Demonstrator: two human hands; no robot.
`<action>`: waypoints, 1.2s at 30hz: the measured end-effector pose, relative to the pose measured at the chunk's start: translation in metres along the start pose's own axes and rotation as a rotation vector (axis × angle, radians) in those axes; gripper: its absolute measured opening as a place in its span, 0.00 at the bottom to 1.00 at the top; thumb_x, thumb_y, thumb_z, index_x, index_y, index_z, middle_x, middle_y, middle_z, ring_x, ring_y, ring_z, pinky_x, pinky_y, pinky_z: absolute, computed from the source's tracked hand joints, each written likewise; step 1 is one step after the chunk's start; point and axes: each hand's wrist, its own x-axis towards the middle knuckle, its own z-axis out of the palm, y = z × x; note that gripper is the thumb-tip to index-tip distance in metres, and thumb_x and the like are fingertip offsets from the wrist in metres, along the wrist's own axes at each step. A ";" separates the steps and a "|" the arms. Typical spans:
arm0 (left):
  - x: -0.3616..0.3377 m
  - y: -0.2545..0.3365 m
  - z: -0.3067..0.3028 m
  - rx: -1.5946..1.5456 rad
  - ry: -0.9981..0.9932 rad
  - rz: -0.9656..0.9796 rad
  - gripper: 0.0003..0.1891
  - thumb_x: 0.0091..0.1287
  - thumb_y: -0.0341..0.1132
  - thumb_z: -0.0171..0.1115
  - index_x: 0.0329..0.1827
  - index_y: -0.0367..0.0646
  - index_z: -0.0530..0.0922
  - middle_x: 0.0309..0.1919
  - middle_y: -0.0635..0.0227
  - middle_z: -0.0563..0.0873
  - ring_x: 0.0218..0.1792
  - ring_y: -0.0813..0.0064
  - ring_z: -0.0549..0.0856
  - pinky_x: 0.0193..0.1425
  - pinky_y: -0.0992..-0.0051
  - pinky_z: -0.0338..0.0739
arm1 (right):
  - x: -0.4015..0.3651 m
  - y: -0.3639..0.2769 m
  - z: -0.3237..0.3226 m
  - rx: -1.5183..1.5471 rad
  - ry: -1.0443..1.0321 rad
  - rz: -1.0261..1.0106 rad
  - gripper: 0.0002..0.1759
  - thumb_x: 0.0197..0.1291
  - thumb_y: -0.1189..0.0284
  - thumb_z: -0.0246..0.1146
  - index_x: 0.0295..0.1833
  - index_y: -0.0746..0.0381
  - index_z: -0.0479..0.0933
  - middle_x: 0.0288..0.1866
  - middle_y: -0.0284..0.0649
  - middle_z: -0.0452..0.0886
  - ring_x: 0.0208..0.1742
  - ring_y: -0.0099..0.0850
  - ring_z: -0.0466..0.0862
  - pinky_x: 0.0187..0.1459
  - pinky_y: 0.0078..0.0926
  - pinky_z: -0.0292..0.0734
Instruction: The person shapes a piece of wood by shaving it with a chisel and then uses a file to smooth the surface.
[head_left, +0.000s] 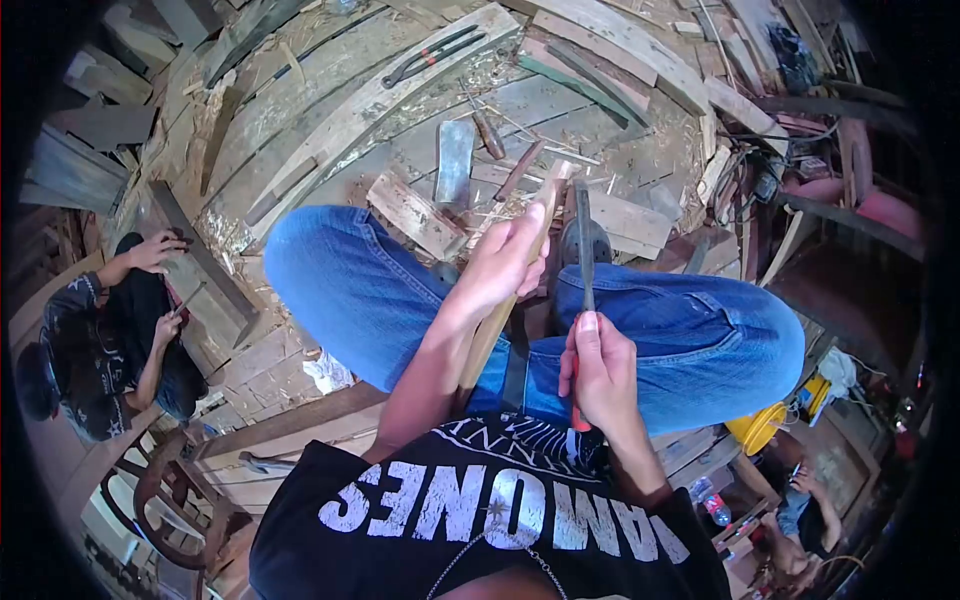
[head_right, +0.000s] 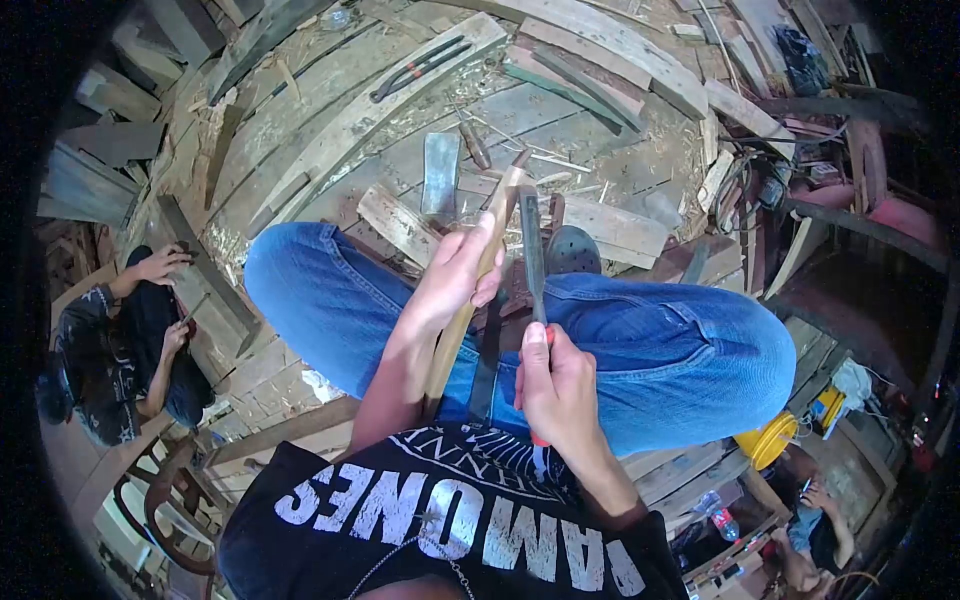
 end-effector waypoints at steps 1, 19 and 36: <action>-0.001 0.002 0.001 0.014 0.002 0.002 0.26 0.78 0.56 0.42 0.30 0.42 0.71 0.12 0.74 0.67 0.11 0.82 0.65 0.16 0.79 0.59 | -0.001 -0.001 0.000 -0.101 -0.016 -0.041 0.23 0.76 0.59 0.48 0.30 0.64 0.70 0.14 0.34 0.72 0.12 0.23 0.74 0.16 0.23 0.67; 0.010 -0.011 0.005 0.222 0.118 0.015 0.27 0.77 0.56 0.42 0.30 0.41 0.71 0.14 0.75 0.67 0.13 0.83 0.65 0.17 0.78 0.59 | 0.006 0.000 -0.006 -0.472 0.000 -0.087 0.19 0.72 0.65 0.53 0.34 0.70 0.74 0.20 0.58 0.77 0.27 0.60 0.80 0.29 0.51 0.72; -0.001 -0.062 0.021 0.337 -0.116 -0.157 0.28 0.78 0.51 0.42 0.28 0.36 0.77 0.19 0.65 0.80 0.18 0.73 0.79 0.23 0.70 0.72 | 0.061 -0.056 -0.031 0.041 0.472 -0.274 0.24 0.77 0.60 0.46 0.27 0.62 0.66 0.13 0.32 0.69 0.12 0.21 0.70 0.15 0.24 0.65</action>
